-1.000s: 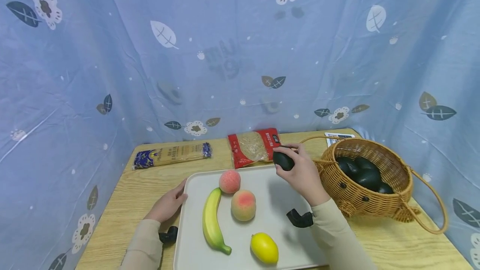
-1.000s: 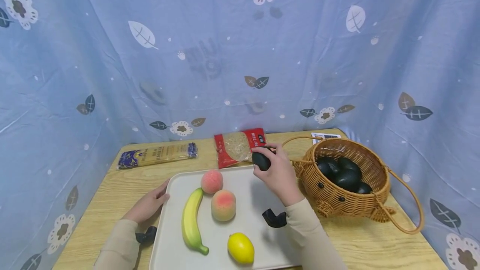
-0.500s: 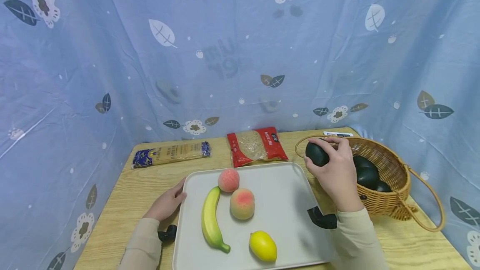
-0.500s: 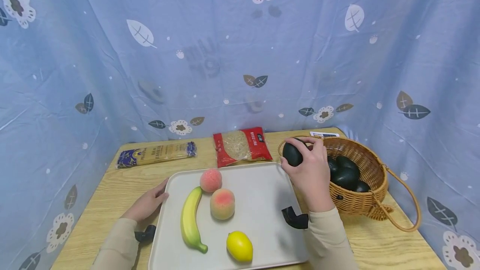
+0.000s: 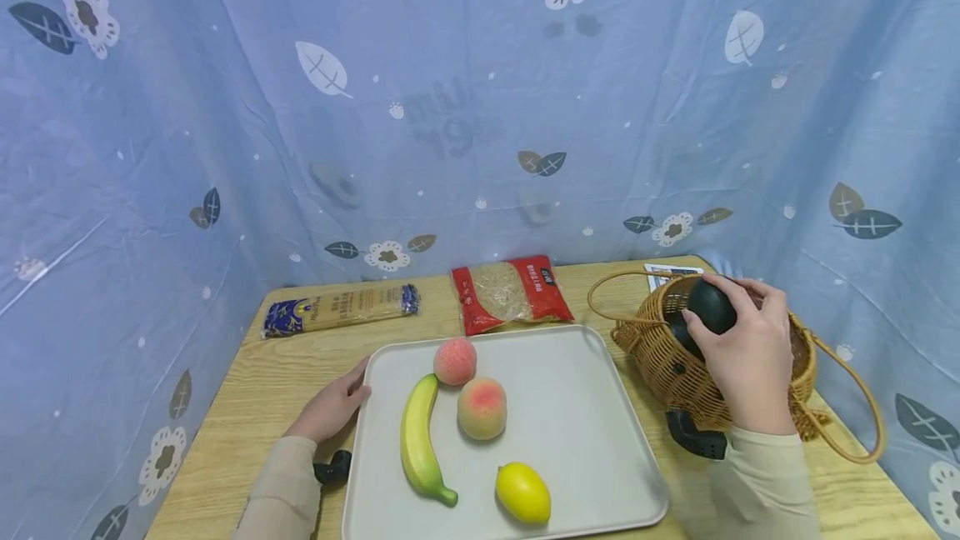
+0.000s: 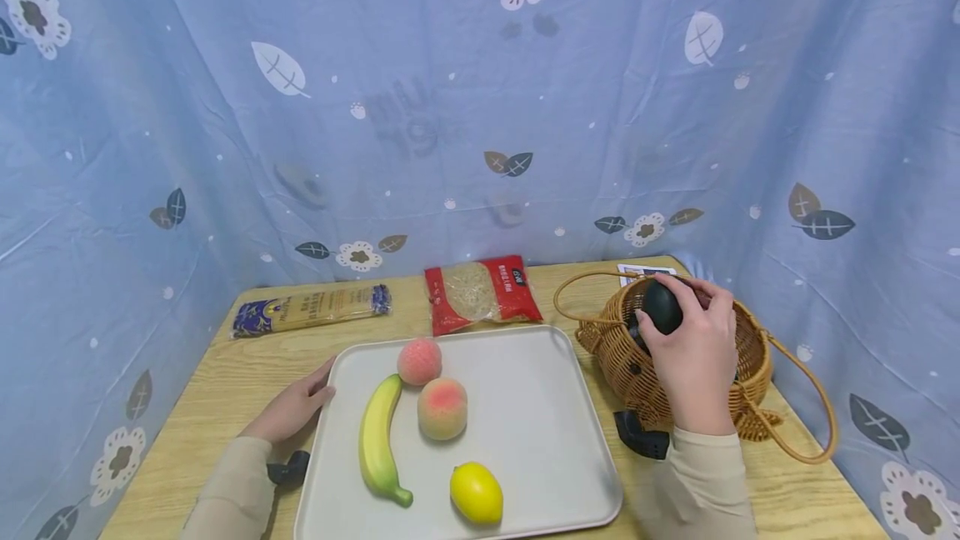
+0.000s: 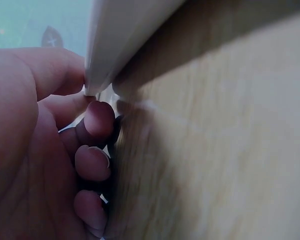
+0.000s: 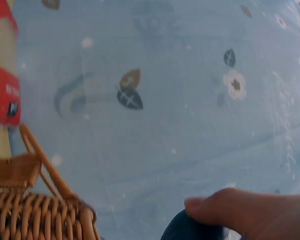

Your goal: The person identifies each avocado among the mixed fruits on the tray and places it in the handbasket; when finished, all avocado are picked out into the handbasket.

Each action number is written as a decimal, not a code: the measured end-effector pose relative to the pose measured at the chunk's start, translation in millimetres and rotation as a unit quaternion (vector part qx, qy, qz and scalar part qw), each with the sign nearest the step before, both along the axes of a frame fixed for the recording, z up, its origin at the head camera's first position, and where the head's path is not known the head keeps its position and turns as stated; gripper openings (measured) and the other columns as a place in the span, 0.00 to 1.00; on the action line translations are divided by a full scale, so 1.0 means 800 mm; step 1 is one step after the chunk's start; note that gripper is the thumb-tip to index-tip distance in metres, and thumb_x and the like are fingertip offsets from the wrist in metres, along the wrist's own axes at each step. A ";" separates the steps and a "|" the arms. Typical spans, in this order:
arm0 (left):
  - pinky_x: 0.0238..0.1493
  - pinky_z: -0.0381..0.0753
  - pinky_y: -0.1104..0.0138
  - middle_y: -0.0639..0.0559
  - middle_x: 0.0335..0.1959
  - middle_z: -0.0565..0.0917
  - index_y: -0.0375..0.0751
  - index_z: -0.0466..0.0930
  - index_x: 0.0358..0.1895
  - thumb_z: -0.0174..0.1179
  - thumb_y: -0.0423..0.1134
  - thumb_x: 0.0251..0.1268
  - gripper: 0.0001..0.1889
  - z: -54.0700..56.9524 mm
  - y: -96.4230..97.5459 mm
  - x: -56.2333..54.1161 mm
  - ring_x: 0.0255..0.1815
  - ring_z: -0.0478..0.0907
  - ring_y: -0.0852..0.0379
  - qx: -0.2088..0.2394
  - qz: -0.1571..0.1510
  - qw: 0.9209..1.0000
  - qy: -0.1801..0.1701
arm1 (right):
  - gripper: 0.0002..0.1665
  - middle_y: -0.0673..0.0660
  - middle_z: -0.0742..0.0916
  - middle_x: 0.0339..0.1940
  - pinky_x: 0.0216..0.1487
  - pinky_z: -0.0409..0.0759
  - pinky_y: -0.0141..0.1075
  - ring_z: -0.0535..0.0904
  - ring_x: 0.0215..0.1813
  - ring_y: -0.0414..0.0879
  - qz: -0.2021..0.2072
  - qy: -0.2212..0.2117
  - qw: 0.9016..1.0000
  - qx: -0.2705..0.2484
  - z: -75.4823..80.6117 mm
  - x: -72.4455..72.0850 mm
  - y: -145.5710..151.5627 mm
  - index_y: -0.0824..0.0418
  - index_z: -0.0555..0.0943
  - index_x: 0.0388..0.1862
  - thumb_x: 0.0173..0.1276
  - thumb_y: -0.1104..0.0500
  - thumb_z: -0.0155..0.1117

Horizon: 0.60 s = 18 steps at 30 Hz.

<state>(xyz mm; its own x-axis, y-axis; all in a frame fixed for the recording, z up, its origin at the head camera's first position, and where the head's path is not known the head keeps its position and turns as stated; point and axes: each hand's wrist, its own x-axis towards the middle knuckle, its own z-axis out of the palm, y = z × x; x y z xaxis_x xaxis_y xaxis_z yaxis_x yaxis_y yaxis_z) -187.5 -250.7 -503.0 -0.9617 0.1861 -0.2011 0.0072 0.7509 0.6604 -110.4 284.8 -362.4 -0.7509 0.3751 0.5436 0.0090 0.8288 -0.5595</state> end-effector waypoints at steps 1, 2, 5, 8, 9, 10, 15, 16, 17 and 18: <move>0.71 0.64 0.32 0.33 0.77 0.69 0.47 0.51 0.86 0.50 0.49 0.86 0.34 0.000 -0.001 0.000 0.74 0.67 0.28 0.001 0.000 1.000 -0.001 | 0.34 0.73 0.69 0.73 0.58 0.70 0.76 0.68 0.66 0.78 -0.005 -0.007 1.000 -0.003 -0.001 0.000 0.003 0.59 0.79 0.72 0.67 0.63 0.77; 0.70 0.64 0.32 0.33 0.77 0.68 0.47 0.51 0.86 0.50 0.50 0.86 0.34 0.000 -0.002 0.001 0.74 0.67 0.28 0.001 0.001 1.000 -0.003 | 0.34 0.73 0.68 0.74 0.58 0.70 0.76 0.68 0.66 0.79 -0.007 -0.013 1.000 -0.006 -0.002 0.000 0.005 0.60 0.78 0.73 0.68 0.63 0.76; 0.70 0.64 0.32 0.33 0.77 0.68 0.47 0.50 0.86 0.50 0.50 0.86 0.34 0.000 -0.005 0.002 0.74 0.68 0.29 -0.001 0.004 1.000 -0.004 | 0.35 0.74 0.65 0.76 0.60 0.69 0.77 0.68 0.66 0.81 -0.011 -0.037 0.999 -0.013 -0.006 -0.004 0.010 0.62 0.75 0.75 0.70 0.64 0.72; 0.70 0.65 0.32 0.32 0.76 0.70 0.46 0.51 0.86 0.50 0.49 0.86 0.34 -0.001 -0.009 0.004 0.73 0.69 0.29 -0.003 0.009 1.000 -0.003 | 0.36 0.75 0.63 0.77 0.60 0.68 0.77 0.68 0.64 0.84 -0.011 -0.065 0.998 -0.018 -0.010 -0.009 0.014 0.63 0.71 0.79 0.74 0.64 0.69; 0.70 0.65 0.32 0.31 0.75 0.70 0.46 0.51 0.86 0.50 0.49 0.86 0.34 -0.001 -0.009 0.004 0.72 0.69 0.28 -0.003 0.009 1.000 -0.002 | 0.37 0.76 0.62 0.77 0.60 0.67 0.78 0.68 0.63 0.84 -0.012 -0.073 0.997 -0.020 -0.011 -0.010 0.015 0.63 0.69 0.80 0.75 0.64 0.68; 0.70 0.65 0.32 0.31 0.75 0.70 0.46 0.51 0.86 0.50 0.49 0.86 0.34 -0.001 -0.010 0.004 0.72 0.69 0.29 -0.002 0.008 1.000 -0.002 | 0.37 0.76 0.61 0.77 0.60 0.67 0.78 0.67 0.63 0.85 -0.012 -0.079 0.997 -0.022 -0.012 -0.010 0.016 0.63 0.68 0.80 0.76 0.64 0.67; 0.69 0.65 0.32 0.32 0.76 0.69 0.47 0.51 0.86 0.50 0.50 0.86 0.34 -0.001 -0.009 0.006 0.73 0.69 0.29 0.002 0.006 1.000 -0.003 | 0.37 0.78 0.59 0.78 0.60 0.66 0.79 0.65 0.65 0.86 -0.015 -0.095 0.995 -0.028 -0.018 -0.012 0.023 0.64 0.64 0.82 0.78 0.63 0.64; 0.69 0.65 0.31 0.32 0.76 0.69 0.47 0.51 0.86 0.50 0.50 0.85 0.34 0.000 -0.009 0.007 0.73 0.69 0.28 0.002 0.006 1.000 -0.003 | 0.37 0.78 0.59 0.78 0.61 0.65 0.79 0.64 0.66 0.86 -0.015 -0.096 0.995 -0.028 -0.020 -0.012 0.025 0.64 0.64 0.82 0.78 0.64 0.63; 0.69 0.65 0.31 0.32 0.76 0.69 0.47 0.51 0.86 0.50 0.50 0.85 0.34 0.000 -0.008 0.007 0.73 0.68 0.28 0.001 0.006 1.000 -0.003 | 0.37 0.78 0.58 0.78 0.61 0.64 0.79 0.63 0.67 0.86 -0.015 -0.098 0.995 -0.029 -0.021 -0.012 0.028 0.64 0.64 0.82 0.78 0.64 0.63; 0.70 0.65 0.31 0.32 0.77 0.69 0.47 0.52 0.86 0.50 0.50 0.86 0.34 0.000 -0.008 0.007 0.73 0.68 0.28 0.001 0.005 1.000 -0.003 | 0.37 0.79 0.58 0.78 0.62 0.63 0.79 0.61 0.68 0.86 -0.014 -0.100 0.994 -0.029 -0.023 -0.012 0.030 0.64 0.64 0.82 0.78 0.64 0.62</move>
